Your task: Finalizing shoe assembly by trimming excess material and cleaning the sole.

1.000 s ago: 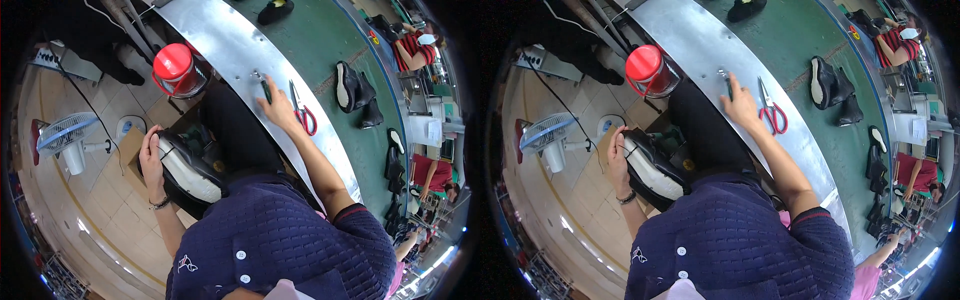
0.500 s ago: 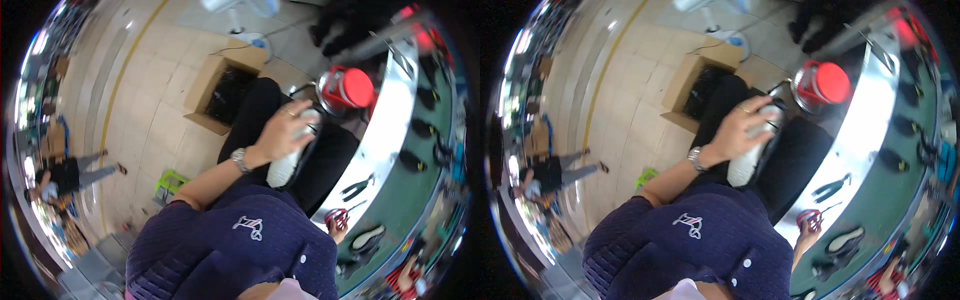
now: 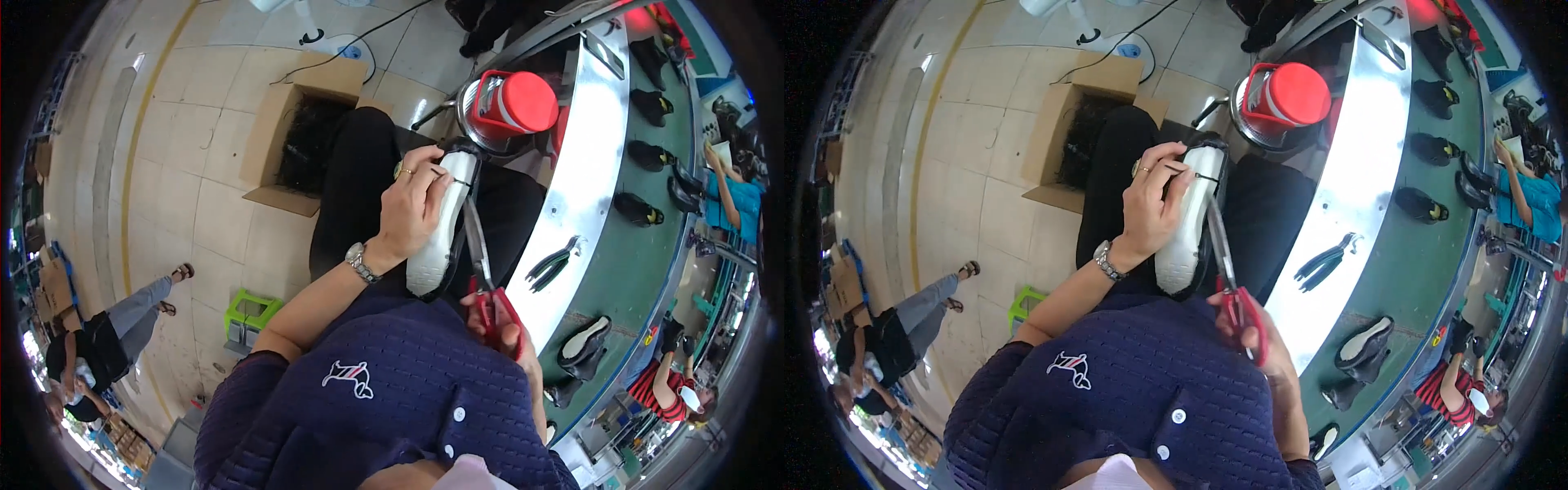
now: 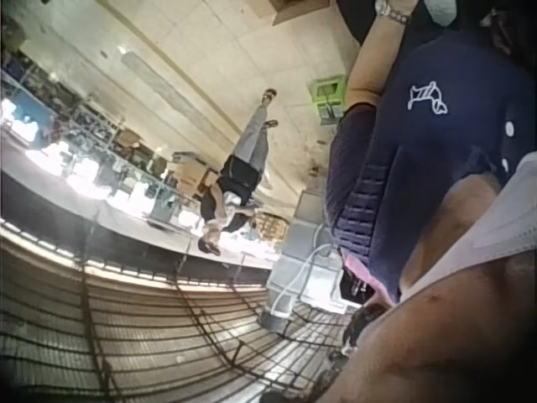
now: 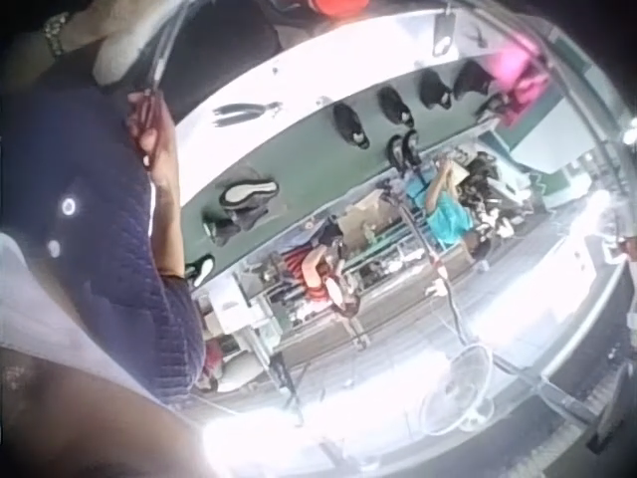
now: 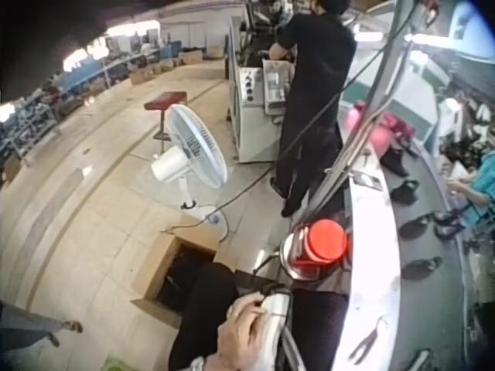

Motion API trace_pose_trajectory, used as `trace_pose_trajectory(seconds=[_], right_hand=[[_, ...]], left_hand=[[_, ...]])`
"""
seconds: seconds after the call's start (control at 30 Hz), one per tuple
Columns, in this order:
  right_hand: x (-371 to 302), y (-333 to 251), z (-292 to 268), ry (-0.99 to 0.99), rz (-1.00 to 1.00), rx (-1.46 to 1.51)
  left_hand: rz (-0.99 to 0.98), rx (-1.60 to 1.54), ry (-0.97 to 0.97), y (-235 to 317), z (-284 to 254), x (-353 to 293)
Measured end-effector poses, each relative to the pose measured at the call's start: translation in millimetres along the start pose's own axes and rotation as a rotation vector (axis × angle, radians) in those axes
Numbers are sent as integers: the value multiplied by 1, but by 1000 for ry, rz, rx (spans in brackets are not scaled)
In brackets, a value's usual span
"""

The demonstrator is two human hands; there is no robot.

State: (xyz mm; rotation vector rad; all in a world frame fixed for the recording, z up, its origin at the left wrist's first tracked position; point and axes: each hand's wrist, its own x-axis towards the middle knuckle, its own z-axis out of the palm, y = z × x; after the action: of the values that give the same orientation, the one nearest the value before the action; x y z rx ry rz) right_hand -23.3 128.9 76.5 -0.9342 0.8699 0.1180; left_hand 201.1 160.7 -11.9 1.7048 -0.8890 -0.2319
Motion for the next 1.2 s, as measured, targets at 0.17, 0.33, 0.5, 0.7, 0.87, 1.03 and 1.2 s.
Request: trace_pose_trajectory(seconds=[0.17,0.33,0.5,0.7,0.87,1.03,1.2], right_hand=[[8,5,24,224,-8,95],[41,29,1,63,-108,139],[47,52,0,184,-192,39],[124,33,-17,-81,-280,-187],[196,-6,-20,-302,-450,-435],[251,-42,-30,-348,-637,-584],[290,-66,-45,-278,-821,-666]], left_hand=[[-14,-30,-38,3,14,-6],[47,34,-40,2,10,-6],[154,51,18,3,2,-5],[198,167,-106,-17,19,-7],[415,468,-36,-11,23,2],[533,417,-74,-22,22,5],[541,109,193,46,-17,29]])
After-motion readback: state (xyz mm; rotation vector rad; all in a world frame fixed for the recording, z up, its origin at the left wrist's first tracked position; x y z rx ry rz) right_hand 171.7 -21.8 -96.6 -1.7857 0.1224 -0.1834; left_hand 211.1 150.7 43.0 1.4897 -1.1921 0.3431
